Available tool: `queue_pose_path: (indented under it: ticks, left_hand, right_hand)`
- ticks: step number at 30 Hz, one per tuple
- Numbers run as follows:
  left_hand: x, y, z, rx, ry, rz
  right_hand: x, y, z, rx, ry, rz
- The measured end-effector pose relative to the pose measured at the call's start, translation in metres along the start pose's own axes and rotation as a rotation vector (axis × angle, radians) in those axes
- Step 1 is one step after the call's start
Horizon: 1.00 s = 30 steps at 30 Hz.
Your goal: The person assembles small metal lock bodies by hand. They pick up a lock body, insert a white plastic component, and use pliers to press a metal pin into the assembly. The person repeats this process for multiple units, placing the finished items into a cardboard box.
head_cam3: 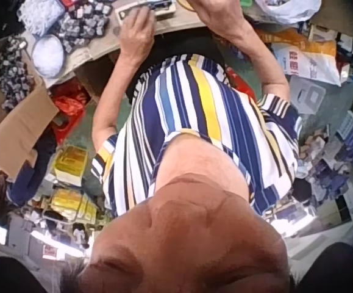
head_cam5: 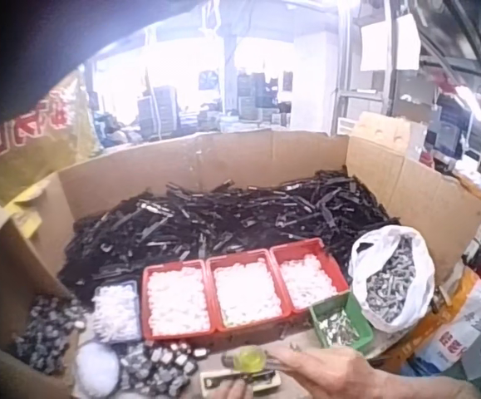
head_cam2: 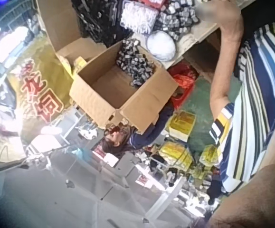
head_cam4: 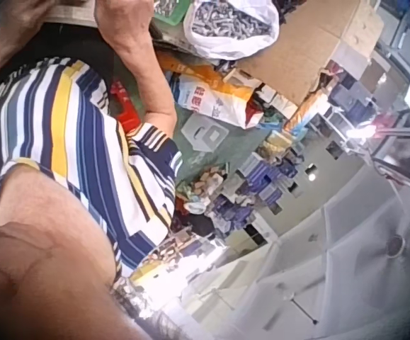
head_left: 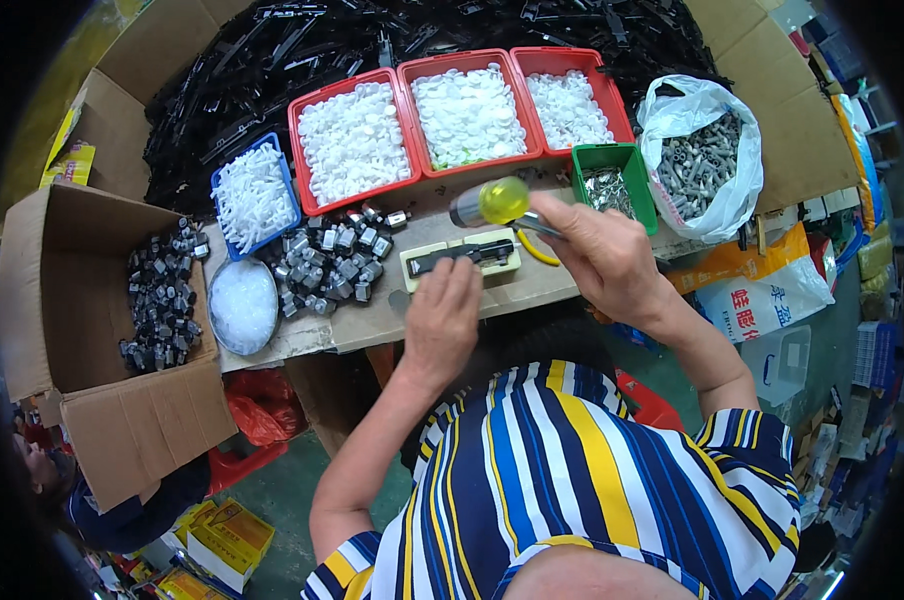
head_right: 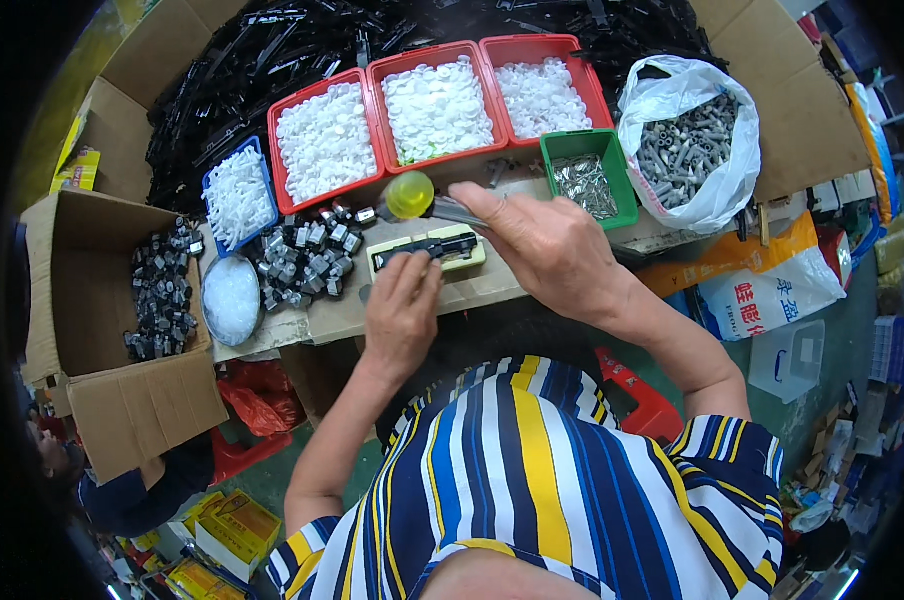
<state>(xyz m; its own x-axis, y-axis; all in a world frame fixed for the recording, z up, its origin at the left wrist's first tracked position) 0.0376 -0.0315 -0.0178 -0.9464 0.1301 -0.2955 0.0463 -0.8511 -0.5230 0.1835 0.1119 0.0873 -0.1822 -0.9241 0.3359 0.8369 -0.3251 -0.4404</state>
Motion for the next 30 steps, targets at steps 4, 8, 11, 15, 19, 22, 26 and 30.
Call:
queue_pose_path:
  ticks: [4, 8, 11, 15, 19, 22, 26, 30]
  left_hand:
    - [-0.007, 0.01, -0.019, 0.039, 0.009, -0.003]
    - [-0.007, 0.011, -0.015, 0.055, 0.031, 0.002]
    - [-0.007, 0.014, -0.02, 0.014, 0.007, -0.004]
    - [-0.006, 0.013, -0.016, 0.015, 0.049, 0.014]
    - [-0.004, 0.012, 0.001, -0.018, 0.072, 0.05]
    - [0.0, 0.013, 0.007, -0.045, 0.036, 0.074]
    - [0.003, 0.01, 0.008, -0.04, 0.025, 0.118]
    - [0.008, -0.007, 0.005, -0.013, -0.005, 0.14]
  right_hand:
    - [-0.004, -0.001, -0.044, 0.236, 0.166, 0.1]
    - [0.007, -0.009, -0.046, 0.246, 0.221, 0.118]
    - [0.008, -0.009, -0.046, 0.127, 0.112, 0.139]
    - [-0.004, -0.002, -0.057, 0.304, 0.202, 0.093]
    - [-0.001, -0.006, -0.036, -0.053, -0.008, 0.078]
    - [-0.017, 0.009, -0.052, 0.425, 0.26, -0.003]
    - [-0.038, 0.017, -0.034, 0.216, -0.127, -0.173]
    - [-0.098, 0.02, 0.019, -0.048, -0.02, -0.391]
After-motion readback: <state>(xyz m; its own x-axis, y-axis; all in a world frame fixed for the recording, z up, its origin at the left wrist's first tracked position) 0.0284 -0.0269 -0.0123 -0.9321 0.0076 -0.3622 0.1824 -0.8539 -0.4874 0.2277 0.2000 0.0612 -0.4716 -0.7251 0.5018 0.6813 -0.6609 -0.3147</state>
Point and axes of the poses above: each hand's wrist, its own y-axis away from the middle knuckle, its own z-axis out of the back of the hand, x = y × z, the point moved 2 cm from there along -y, towards the middle knuckle, and after that the axes turned 1 degree about y, right-handed, at the moved point
